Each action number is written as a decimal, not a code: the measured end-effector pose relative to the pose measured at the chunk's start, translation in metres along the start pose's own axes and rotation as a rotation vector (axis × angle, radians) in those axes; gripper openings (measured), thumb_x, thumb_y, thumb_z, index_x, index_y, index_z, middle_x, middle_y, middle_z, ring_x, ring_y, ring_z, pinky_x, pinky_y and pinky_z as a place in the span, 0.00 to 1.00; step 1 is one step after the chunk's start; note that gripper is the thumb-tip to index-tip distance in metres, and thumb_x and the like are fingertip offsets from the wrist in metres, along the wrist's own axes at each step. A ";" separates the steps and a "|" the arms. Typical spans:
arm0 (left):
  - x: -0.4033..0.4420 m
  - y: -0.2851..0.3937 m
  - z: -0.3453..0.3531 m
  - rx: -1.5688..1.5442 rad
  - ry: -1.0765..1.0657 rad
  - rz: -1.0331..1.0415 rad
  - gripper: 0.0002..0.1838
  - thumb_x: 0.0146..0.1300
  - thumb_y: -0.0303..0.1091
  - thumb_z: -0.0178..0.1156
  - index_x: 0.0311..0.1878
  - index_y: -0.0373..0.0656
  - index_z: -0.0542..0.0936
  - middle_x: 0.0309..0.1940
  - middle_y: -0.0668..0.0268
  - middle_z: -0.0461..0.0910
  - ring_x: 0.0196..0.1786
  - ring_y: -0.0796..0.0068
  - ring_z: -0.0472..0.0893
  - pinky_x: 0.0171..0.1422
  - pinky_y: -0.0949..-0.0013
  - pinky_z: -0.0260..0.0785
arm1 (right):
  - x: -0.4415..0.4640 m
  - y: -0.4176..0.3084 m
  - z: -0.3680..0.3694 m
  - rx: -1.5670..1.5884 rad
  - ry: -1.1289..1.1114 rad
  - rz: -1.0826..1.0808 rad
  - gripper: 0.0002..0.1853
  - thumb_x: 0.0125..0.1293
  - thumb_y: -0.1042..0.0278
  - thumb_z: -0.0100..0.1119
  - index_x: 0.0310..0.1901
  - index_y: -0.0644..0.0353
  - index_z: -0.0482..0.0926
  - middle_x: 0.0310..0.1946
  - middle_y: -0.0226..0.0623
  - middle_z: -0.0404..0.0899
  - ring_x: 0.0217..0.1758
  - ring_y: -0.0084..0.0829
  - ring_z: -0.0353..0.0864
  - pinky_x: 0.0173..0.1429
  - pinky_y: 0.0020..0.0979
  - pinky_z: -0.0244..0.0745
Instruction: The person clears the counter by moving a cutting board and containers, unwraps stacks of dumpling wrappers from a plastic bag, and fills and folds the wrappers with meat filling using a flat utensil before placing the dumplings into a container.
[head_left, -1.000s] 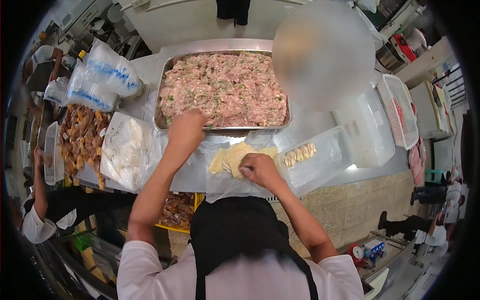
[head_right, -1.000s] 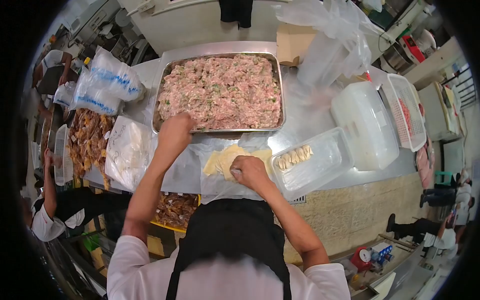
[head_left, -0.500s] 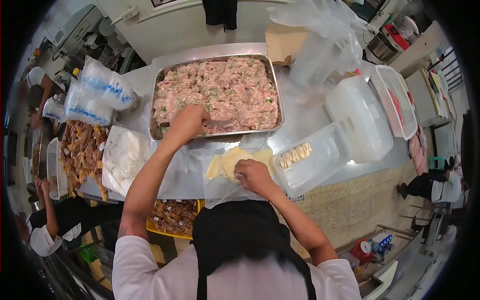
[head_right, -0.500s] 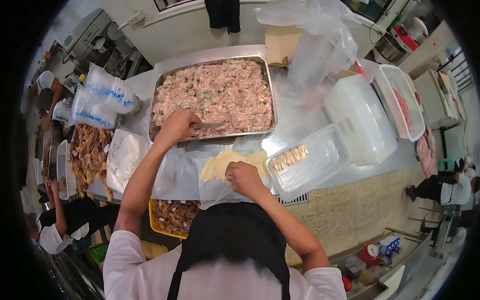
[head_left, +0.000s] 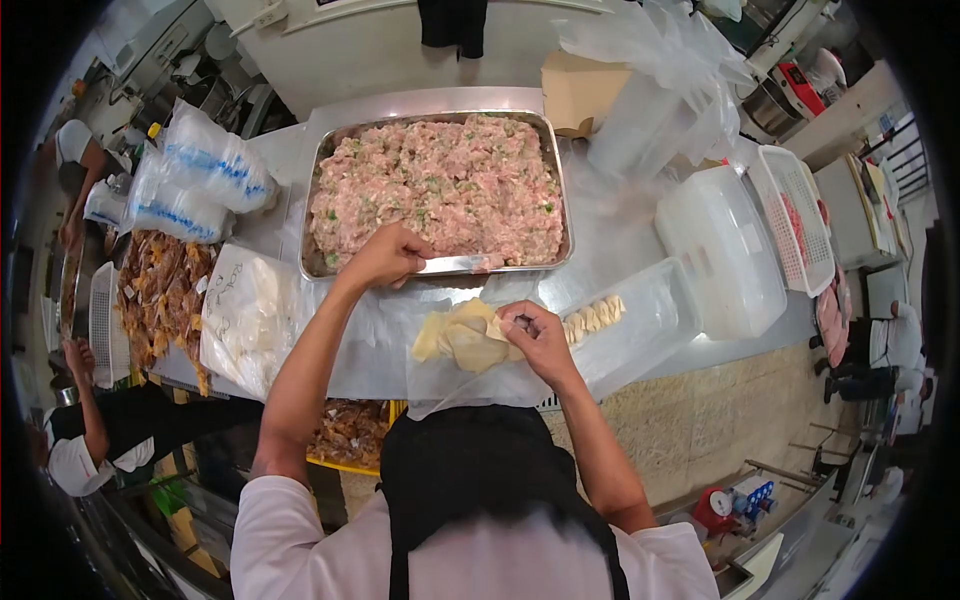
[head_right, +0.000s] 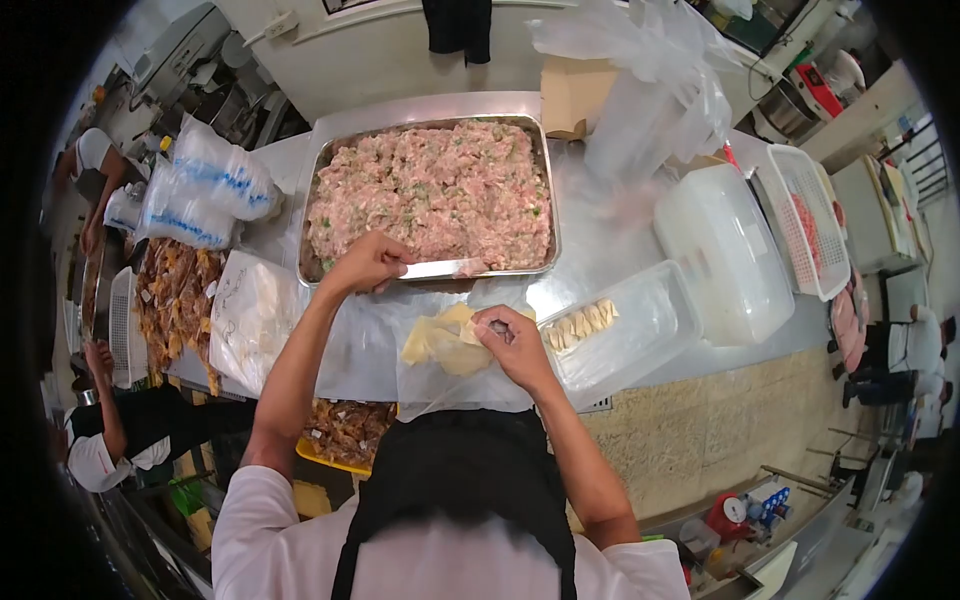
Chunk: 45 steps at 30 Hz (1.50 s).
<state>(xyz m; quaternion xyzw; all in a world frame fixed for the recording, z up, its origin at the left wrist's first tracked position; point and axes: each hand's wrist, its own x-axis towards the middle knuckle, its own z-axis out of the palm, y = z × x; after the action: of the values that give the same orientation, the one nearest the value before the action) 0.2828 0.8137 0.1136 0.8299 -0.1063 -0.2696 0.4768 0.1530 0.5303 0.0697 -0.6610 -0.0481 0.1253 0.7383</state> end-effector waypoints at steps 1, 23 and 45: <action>-0.004 0.002 0.000 0.003 -0.007 0.003 0.07 0.56 0.22 0.66 0.38 0.34 0.87 0.20 0.67 0.81 0.17 0.84 0.74 0.20 0.71 0.63 | -0.001 -0.004 -0.001 0.058 0.023 0.031 0.06 0.71 0.70 0.63 0.43 0.64 0.79 0.45 0.31 0.83 0.48 0.20 0.79 0.56 0.27 0.74; -0.074 -0.040 0.133 -0.551 0.338 -0.124 0.14 0.59 0.27 0.72 0.40 0.40 0.74 0.26 0.73 0.75 0.20 0.85 0.77 0.15 0.77 0.60 | -0.021 -0.013 -0.048 0.832 0.269 0.074 0.23 0.82 0.59 0.41 0.70 0.65 0.65 0.70 0.48 0.71 0.69 0.45 0.76 0.74 0.47 0.70; -0.110 0.048 0.132 0.249 0.521 0.326 0.17 0.59 0.20 0.68 0.52 0.44 0.88 0.31 0.59 0.79 0.32 0.62 0.81 0.38 0.64 0.73 | 0.012 -0.012 -0.003 1.162 0.447 0.169 0.27 0.84 0.56 0.35 0.72 0.69 0.63 0.67 0.48 0.72 0.71 0.45 0.71 0.79 0.47 0.62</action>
<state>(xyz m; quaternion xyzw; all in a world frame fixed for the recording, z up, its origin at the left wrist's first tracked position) 0.1222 0.7390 0.1400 0.8948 -0.1443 0.0465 0.4199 0.1669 0.5294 0.0801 -0.1637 0.2358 0.0479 0.9567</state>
